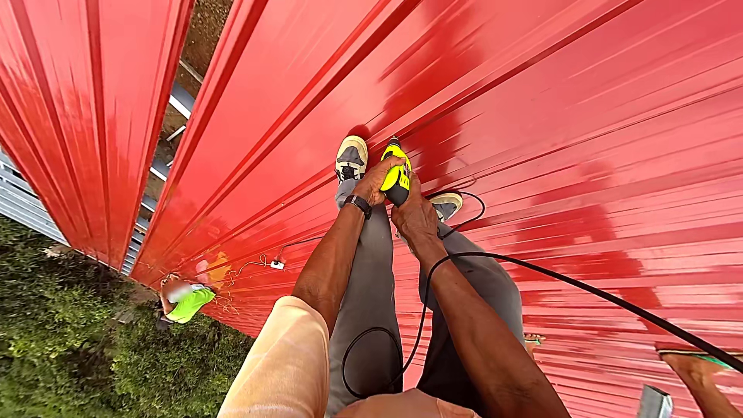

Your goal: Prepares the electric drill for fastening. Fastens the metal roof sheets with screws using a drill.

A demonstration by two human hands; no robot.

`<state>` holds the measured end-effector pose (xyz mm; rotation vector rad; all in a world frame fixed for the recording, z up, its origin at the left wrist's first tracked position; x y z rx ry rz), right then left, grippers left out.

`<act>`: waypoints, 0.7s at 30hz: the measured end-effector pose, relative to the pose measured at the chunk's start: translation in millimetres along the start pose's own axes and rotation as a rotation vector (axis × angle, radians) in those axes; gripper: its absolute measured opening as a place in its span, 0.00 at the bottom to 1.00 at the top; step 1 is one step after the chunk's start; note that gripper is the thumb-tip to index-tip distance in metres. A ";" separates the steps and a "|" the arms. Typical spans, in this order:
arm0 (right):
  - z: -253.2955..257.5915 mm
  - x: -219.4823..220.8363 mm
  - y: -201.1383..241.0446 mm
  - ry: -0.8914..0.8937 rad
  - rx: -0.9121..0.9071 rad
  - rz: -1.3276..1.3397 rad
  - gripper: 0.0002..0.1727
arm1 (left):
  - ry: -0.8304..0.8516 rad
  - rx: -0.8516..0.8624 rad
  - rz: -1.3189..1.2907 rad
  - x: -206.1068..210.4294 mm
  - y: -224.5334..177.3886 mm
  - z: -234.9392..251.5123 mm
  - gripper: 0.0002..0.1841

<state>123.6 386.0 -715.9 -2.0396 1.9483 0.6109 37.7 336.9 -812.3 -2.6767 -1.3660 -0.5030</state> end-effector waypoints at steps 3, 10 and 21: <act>6.5 4.1 -1.8 0.016 0.003 -0.010 0.55 | 0.007 0.000 -0.012 -0.7 -1.8 4.9 0.16; -55.4 -14.4 3.5 0.026 -0.077 0.027 0.54 | 0.022 0.012 0.129 14.1 1.3 -76.2 0.20; -62.1 -6.0 -8.0 0.071 -0.038 0.012 0.54 | 0.045 -0.042 0.061 14.6 22.0 -73.1 0.20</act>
Point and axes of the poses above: each hand's wrist, its own z-axis towards the middle knuckle, its own x-axis out of the palm, y = z × x, the point moved 7 cm from there along z, towards the middle knuckle, and after that the axes turned 6 degrees about z, right-handed, at the moved point
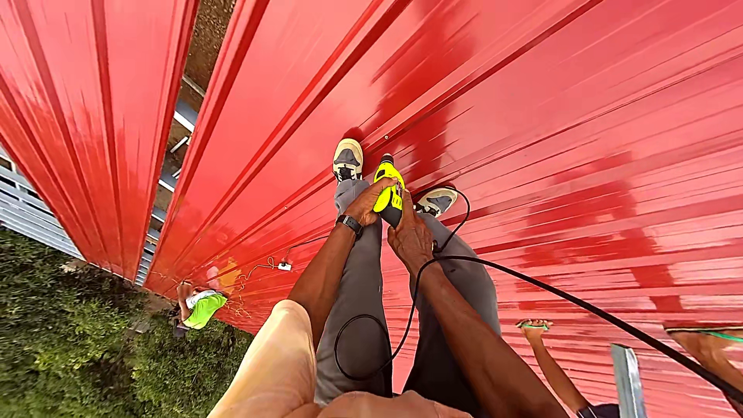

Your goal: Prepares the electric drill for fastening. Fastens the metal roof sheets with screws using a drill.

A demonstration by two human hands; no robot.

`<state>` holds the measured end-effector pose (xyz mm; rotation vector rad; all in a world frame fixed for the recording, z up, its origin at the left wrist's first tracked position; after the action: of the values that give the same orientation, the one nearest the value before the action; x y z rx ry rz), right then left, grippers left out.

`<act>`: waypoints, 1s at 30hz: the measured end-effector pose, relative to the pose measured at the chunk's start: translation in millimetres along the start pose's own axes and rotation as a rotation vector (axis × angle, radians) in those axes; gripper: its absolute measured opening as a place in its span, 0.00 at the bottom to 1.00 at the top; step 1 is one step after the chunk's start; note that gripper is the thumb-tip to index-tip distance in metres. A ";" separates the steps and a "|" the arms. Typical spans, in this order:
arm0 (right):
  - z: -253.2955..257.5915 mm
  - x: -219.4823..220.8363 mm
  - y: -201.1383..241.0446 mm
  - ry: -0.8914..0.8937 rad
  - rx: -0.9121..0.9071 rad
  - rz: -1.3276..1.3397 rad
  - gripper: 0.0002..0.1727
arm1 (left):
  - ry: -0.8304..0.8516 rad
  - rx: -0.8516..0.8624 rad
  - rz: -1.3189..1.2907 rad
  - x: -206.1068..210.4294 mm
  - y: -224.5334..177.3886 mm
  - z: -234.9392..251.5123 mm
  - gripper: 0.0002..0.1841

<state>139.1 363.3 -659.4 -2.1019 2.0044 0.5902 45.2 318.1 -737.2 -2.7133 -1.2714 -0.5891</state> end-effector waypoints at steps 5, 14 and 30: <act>26.5 1.3 6.2 -0.076 -0.091 -0.036 0.54 | -0.042 0.016 -0.126 -11.2 -9.8 24.2 0.19; 35.0 6.9 8.8 -0.087 -0.138 -0.072 0.56 | 0.029 0.047 -0.198 -22.3 -4.5 34.8 0.19; 31.9 -0.9 -8.3 -0.059 -0.056 0.048 0.55 | -0.347 0.030 0.400 -49.6 -5.4 61.4 0.40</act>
<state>142.1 377.3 -689.0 -2.0469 2.0344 0.7161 31.2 300.5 -813.1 -3.0084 -0.7319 -0.0580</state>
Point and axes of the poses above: each hand's wrist, its own z-axis towards the middle knuckle, its own x-axis out of the palm, y = z × x, the point moved 7 cm from there along z, towards the middle knuckle, and after that the axes turned 6 degrees about z, right-handed, at the moved point
